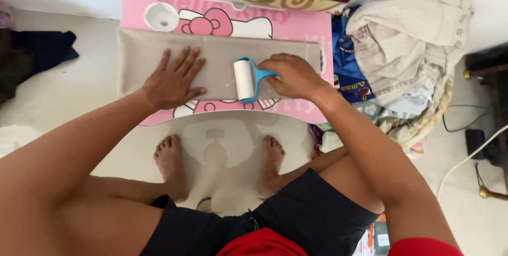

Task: The person uses a lint roller to clean a patterned cloth placed on a pink Hello Kitty tray. They roll the tool back and forth across the fabric surface, then flip the cloth over to clean the other side. The person continues to roll the tool over the cloth multiple times to remove lint.

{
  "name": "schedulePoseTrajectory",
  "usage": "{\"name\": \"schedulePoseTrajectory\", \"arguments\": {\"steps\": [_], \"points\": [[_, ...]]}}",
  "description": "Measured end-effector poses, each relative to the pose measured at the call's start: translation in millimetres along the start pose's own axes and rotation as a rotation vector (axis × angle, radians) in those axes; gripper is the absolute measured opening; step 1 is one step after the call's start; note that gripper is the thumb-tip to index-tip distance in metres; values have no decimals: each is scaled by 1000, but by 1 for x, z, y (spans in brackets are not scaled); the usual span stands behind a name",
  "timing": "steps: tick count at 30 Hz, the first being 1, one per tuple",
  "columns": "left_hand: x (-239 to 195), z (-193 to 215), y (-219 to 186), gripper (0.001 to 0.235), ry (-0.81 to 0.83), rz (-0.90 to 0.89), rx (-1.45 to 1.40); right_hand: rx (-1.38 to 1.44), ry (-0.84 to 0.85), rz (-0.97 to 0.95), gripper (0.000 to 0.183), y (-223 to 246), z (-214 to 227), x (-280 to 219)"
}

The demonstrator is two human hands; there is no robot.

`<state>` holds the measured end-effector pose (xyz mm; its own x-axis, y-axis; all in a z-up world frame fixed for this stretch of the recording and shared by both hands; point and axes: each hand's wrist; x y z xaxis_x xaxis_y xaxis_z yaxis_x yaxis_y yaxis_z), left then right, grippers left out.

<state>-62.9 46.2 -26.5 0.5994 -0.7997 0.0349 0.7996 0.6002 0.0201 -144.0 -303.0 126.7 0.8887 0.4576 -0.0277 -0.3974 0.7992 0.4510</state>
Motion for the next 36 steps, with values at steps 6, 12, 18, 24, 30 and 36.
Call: {"name": "schedulePoseTrajectory", "arguments": {"steps": [6,12,18,24,30,36], "points": [[3,1,1,87,82,21,-13,21,40,-237,30,-33,30,-57],[9,13,2,89,149,20,16,-22,49,-476,29,-72,65,-116],[24,27,12,75,62,26,-47,-38,13,-501,29,-62,85,-99],[51,31,6,80,74,30,-28,129,-147,-31,27,-48,53,2],[62,15,-3,88,154,101,-98,215,-37,-9,28,-38,22,64],[61,9,5,93,-57,14,-180,27,-50,-145,39,-89,45,30]]}}
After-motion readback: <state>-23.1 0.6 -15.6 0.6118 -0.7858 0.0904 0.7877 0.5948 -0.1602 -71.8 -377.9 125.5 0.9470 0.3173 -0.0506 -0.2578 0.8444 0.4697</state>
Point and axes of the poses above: each hand's wrist, its own x-axis towards the middle knuckle, its own z-axis out of the back of the hand, y = z × x, and after that the axes turned 6 degrees about x, right-handed
